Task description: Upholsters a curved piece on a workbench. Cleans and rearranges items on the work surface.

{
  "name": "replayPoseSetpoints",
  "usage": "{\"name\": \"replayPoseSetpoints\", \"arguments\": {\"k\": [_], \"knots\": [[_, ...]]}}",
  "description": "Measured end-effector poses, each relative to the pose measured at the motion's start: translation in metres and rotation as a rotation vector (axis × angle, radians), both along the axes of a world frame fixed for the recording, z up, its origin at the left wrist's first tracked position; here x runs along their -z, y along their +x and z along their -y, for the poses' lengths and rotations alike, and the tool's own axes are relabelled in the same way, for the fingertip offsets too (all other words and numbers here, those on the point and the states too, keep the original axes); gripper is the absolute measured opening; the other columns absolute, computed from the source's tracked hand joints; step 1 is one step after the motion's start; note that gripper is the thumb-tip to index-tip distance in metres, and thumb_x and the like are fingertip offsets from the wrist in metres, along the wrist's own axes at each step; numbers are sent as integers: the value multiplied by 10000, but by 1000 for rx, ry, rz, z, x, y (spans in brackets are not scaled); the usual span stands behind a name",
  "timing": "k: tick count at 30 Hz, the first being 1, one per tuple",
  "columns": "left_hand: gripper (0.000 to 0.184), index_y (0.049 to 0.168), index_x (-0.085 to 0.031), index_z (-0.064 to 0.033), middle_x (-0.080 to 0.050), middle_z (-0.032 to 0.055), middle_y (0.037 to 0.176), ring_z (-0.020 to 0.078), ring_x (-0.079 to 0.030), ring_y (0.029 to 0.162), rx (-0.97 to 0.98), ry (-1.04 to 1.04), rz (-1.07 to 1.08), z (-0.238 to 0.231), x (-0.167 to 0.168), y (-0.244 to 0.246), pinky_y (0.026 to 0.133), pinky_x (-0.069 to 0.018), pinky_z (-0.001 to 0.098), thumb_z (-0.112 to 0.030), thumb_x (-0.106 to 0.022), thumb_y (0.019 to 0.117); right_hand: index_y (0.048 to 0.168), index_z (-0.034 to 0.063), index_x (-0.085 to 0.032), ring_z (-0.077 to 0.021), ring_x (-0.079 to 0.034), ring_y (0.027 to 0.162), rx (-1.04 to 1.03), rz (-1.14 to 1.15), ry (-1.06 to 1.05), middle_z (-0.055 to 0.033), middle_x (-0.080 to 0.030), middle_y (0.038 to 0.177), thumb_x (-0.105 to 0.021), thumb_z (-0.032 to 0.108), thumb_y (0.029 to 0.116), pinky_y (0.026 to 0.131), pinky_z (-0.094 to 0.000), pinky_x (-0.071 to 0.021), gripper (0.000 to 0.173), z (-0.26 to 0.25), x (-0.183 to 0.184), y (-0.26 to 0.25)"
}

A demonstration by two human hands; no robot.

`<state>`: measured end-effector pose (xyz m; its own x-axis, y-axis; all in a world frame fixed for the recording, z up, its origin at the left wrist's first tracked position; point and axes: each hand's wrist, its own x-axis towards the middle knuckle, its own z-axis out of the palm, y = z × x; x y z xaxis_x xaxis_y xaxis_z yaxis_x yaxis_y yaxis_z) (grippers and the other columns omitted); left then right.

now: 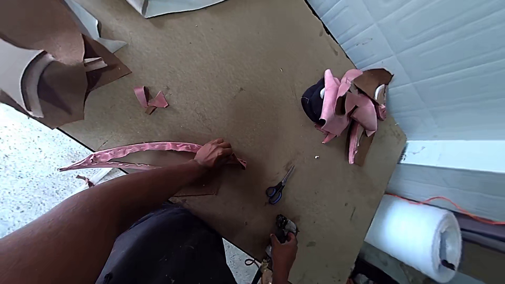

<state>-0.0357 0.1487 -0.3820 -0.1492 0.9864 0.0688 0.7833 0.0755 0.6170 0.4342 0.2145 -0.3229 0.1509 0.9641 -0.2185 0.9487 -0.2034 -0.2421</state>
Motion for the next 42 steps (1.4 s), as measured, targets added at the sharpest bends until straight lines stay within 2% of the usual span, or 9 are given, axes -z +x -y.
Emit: {"name": "replayPoseSetpoints", "arguments": {"k": [3,5,6,9,15,23,27,37,42], "knots": [[268,1005,-709,-182,-669,-4,1020,204,-629,1015,-20,-20,32,0,1,-6,904,-548,379,-377,-531,1050,1402,-14,-500,-377,-675,956,1,-112,-26,-246,-672,1098,-761,223,863,825,-613,-557,644,5,-33,-53],[287,990,-708,-172,-667,4,1004,209,-634,997,-33,-55,62,-2,-3,0,900,-551,384,-391,-534,1052,1239,-23,-551,-271,-673,632,-27,-281,-83,-151,-664,788,-698,230,927,593,-488,-602,428,14,-62,-99],[299,987,-709,-171,-669,3,1001,205,-636,992,-44,-66,70,-4,-4,1,899,-551,382,-397,-526,1055,1178,-29,-570,-254,-664,570,-56,-398,-149,-131,-655,717,-671,210,963,549,-449,-605,337,18,-75,-128],[305,981,-703,-168,-669,1,1009,194,-646,999,-67,-82,74,-6,-2,-5,911,-553,372,-387,-506,1064,1161,10,-641,-232,-663,568,-306,-496,-316,-90,-685,734,-601,179,967,548,-421,-605,261,25,-92,-215],[293,982,-700,-145,-673,17,1011,211,-649,1008,-65,-77,71,-7,1,-7,890,-560,379,-366,-521,1057,1136,110,-679,-156,-655,584,-528,-149,-293,2,-665,710,-621,278,942,577,-412,-596,263,11,-74,-282],[299,953,-696,-122,-669,35,992,224,-652,982,-71,-60,65,-6,0,-2,870,-564,380,-344,-524,1059,1045,160,-706,-153,-643,586,-639,-24,-344,6,-657,707,-630,282,953,589,-412,-583,171,0,-75,-287],[355,903,-693,-126,-669,28,970,213,-660,973,-90,-53,71,-9,3,-6,864,-570,380,-427,-555,1034,1068,195,-727,-144,-644,581,-651,-21,-378,19,-658,699,-621,285,948,580,-401,-581,183,4,-77,-296],[374,891,-702,-104,-683,43,1010,218,-665,1028,-108,-116,195,-11,-2,-11,927,-559,422,-383,-515,1055,1077,194,-725,-166,-640,594,-696,-30,-478,-7,-656,715,-622,294,983,590,-425,-574,171,16,-84,-309],[361,888,-715,-135,-683,9,992,184,-667,1000,-124,-107,180,-11,-1,-13,919,-562,406,-410,-540,1041,1111,93,-653,-144,-681,613,-583,-157,-345,7,-684,717,-626,303,937,609,-399,-616,273,10,-78,-261]]}}
